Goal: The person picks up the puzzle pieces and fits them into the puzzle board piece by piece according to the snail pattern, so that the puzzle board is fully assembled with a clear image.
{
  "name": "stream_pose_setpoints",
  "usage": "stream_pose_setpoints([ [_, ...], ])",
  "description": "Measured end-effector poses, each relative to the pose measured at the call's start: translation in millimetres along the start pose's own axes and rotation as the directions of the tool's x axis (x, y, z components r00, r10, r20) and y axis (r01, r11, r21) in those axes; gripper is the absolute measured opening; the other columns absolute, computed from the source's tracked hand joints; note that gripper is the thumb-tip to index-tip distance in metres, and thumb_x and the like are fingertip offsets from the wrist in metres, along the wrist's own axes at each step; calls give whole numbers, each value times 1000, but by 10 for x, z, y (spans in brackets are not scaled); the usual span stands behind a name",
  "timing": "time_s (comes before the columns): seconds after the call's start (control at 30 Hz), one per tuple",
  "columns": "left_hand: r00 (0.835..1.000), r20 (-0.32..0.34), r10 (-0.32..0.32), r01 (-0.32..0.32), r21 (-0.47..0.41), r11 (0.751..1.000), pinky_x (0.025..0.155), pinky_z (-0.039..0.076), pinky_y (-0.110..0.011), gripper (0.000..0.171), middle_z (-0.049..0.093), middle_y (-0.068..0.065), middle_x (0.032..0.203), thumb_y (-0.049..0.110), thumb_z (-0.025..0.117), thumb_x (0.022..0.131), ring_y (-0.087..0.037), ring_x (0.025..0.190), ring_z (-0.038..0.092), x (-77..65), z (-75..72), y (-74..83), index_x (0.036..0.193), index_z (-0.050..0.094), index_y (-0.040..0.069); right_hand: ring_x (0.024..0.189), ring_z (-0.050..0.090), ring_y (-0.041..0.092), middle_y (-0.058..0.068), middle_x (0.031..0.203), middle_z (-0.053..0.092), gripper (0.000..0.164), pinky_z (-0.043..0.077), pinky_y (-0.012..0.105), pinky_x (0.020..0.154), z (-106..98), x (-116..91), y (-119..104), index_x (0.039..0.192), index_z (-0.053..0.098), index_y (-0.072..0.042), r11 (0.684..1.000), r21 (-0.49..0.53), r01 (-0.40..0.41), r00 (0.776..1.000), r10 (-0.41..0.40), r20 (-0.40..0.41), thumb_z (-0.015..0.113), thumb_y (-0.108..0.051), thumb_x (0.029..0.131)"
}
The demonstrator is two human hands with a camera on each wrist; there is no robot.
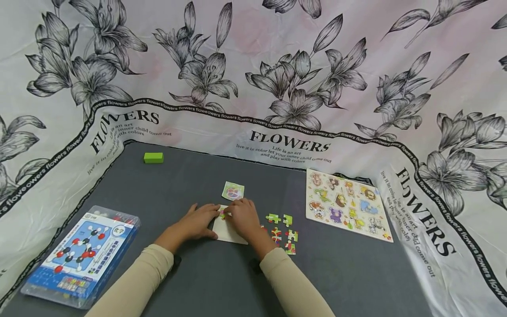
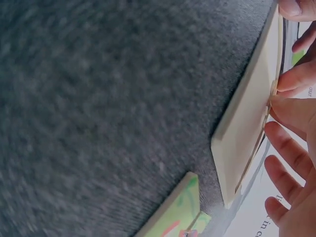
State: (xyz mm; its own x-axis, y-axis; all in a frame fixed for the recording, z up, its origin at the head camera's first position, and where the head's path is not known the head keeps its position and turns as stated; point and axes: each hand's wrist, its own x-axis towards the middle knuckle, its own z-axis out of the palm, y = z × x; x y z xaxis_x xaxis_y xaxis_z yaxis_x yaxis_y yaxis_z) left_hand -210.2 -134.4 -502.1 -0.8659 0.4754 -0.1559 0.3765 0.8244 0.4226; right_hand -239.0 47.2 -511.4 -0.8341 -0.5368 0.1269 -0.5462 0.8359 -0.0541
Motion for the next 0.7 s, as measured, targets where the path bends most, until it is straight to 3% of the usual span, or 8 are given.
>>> stream_pose_setpoints([
  [0.17,1000,-2,-4,4,-19,1000,110,16,-69,71,39,-13,153,36,80,79,-32,143,31,0,79,32,136,54,2,106,57,18,-7,109,68,19,42,42,100,-8,-112,67,109,75,-28,1000,-4,11,1000,-11,1,66,-33,93],
  [0.3,1000,-16,-14,14,5,1000,110,18,-69,71,39,-13,152,37,80,79,-32,142,32,-19,107,20,135,55,2,108,59,19,-4,110,70,20,42,43,102,-32,-195,199,108,74,-24,1000,6,26,998,-26,-53,64,-35,94],
  [0.47,1000,-23,-7,8,51,999,109,20,-69,72,42,-14,150,38,81,77,-34,141,34,-18,77,9,134,56,1,105,59,21,-3,105,71,17,42,44,101,-84,-327,510,104,75,-21,999,32,13,993,-9,-113,67,-31,92],
  [0.7,1000,-3,2,-2,81,997,108,20,-70,74,43,-15,149,37,82,75,-35,140,35,43,-11,55,134,56,0,109,58,25,0,107,70,11,39,48,104,-202,-580,985,97,75,-20,1000,13,-28,995,29,-94,72,-25,87],
])
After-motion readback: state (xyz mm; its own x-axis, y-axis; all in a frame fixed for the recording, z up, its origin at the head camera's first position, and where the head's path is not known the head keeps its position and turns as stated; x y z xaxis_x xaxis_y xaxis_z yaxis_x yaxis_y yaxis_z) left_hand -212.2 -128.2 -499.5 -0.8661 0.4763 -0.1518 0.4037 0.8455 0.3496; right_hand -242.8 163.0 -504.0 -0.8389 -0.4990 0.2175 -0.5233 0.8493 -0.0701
